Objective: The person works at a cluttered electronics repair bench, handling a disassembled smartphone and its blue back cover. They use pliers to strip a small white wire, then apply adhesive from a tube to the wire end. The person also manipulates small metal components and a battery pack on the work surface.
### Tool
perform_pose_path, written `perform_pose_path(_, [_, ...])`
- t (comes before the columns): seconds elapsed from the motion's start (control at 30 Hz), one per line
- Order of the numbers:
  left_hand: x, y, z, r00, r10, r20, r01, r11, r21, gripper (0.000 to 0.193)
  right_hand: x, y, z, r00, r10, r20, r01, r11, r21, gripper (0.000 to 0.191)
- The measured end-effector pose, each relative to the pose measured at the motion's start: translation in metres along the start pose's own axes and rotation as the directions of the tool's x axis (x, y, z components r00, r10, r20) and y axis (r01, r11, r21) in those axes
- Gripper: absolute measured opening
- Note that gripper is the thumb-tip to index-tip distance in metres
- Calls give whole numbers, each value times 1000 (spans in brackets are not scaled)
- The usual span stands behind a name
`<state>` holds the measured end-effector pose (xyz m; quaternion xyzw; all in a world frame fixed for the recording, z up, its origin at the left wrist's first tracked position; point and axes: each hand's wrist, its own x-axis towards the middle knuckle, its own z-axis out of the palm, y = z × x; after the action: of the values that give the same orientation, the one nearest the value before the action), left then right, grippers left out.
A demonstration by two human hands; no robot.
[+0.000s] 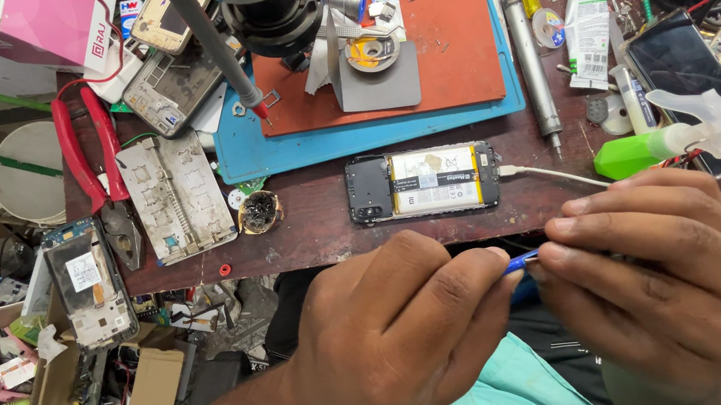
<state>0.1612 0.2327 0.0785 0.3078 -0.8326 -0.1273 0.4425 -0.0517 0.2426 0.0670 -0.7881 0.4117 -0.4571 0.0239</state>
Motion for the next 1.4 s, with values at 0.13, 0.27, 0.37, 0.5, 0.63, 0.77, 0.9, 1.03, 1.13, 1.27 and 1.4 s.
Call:
perform_pose_path(0.13, [2,-1,-1,1000,15,15,-16,1000,19,24,-4,-3,4,999,46,-8,-46,999,-11,22])
perform_pose_path(0.27, [1,-5,-5,995,101,16,-102,993,53,23,-7,6,9,998,-48,-49,48,999,10,19])
perform_pose_path(0.37, [0,-7,-6,989,148,-9,-148,989,11,22,-8,22,9,965,-254,-69,257,966,32,22])
perform_pose_path(0.5, [-2,-8,-8,978,207,3,-207,978,18,23,-17,29,9,948,-302,-103,311,946,95,27])
perform_pose_path(0.63, [-1,-7,-13,975,219,25,-220,975,29,24,-23,31,3,941,-335,-43,337,939,67,27])
perform_pose_path(0.77, [1,-10,-17,951,304,53,-308,945,106,25,-31,29,-2,963,-267,-20,268,963,41,29])
perform_pose_path(0.9, [1,-12,-14,926,377,18,-375,914,157,25,-43,25,-8,981,-193,0,193,981,14,30])
perform_pose_path(1.03, [-2,-12,-14,926,377,1,-374,916,143,25,-52,26,-8,983,-185,-15,185,983,-23,29])
perform_pose_path(1.13, [-2,-13,-13,925,380,-4,-376,916,140,25,-53,27,-8,983,-183,-26,182,983,-28,30])
perform_pose_path(1.27, [-3,-13,-12,918,396,2,-391,906,161,25,-50,27,-8,984,-174,-26,173,985,-25,30])
perform_pose_path(1.4, [-5,-13,-12,918,396,25,-395,904,162,28,-49,28,-3,970,-227,-88,225,974,-36,27])
